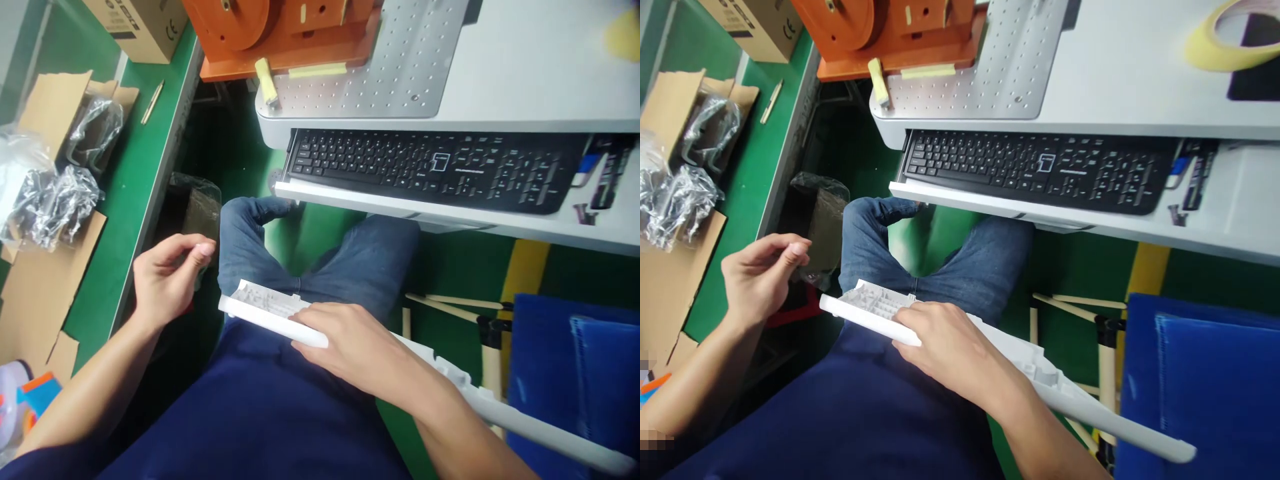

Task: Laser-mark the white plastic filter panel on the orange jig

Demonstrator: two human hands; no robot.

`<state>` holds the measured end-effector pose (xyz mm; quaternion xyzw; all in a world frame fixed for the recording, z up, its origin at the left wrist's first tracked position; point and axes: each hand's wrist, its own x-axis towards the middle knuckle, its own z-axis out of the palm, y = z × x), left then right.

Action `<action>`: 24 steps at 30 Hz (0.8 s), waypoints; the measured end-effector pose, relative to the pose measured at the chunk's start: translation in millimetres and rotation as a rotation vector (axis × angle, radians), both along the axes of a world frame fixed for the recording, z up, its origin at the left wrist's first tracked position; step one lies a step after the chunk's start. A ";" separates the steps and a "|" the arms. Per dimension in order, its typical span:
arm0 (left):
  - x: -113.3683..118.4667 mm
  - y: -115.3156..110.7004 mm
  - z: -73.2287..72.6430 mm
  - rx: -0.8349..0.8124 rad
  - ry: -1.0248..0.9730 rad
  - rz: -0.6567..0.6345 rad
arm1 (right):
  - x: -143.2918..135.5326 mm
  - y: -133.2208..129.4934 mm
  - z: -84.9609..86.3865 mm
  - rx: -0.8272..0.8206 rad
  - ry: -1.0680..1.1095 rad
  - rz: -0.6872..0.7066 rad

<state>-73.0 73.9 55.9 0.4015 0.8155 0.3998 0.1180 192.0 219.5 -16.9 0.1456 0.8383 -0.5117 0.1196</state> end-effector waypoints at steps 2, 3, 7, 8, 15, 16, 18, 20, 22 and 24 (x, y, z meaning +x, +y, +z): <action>-26.7 -15.5 -21.8 0.019 -0.068 0.170 | 1.3 -2.0 -2.0 0.003 0.013 -0.009; -38.9 -25.8 -38.6 0.013 -0.116 0.239 | 2.0 -2.9 -3.3 0.007 0.023 -0.013; -59.2 -80.4 -125.7 -0.151 -0.508 0.559 | 3.9 -4.3 -8.8 0.056 0.078 -0.018; -56.4 -94.3 -146.7 -0.239 -0.689 0.651 | 4.2 -4.1 -10.3 0.065 0.098 -0.015; -79.0 -125.6 -210.8 -0.125 -0.887 0.876 | 4.8 -3.1 -20.6 0.119 0.137 0.011; -95.3 -123.0 -209.4 -0.037 -0.832 0.921 | 4.6 -3.4 -21.1 0.130 0.128 0.010; -125.9 -118.5 -204.9 0.116 -0.729 1.000 | 4.4 -4.3 -21.3 0.143 0.109 0.015; -141.8 -116.5 -202.2 0.185 -0.690 1.038 | 4.6 -5.4 -21.0 0.145 0.099 0.022; -137.8 -116.0 -203.5 0.171 -0.714 1.017 | 5.2 -6.8 -20.7 0.144 0.096 0.025; -119.9 -114.3 -205.5 0.116 -0.747 0.952 | 5.8 -8.4 -20.0 0.141 0.092 0.025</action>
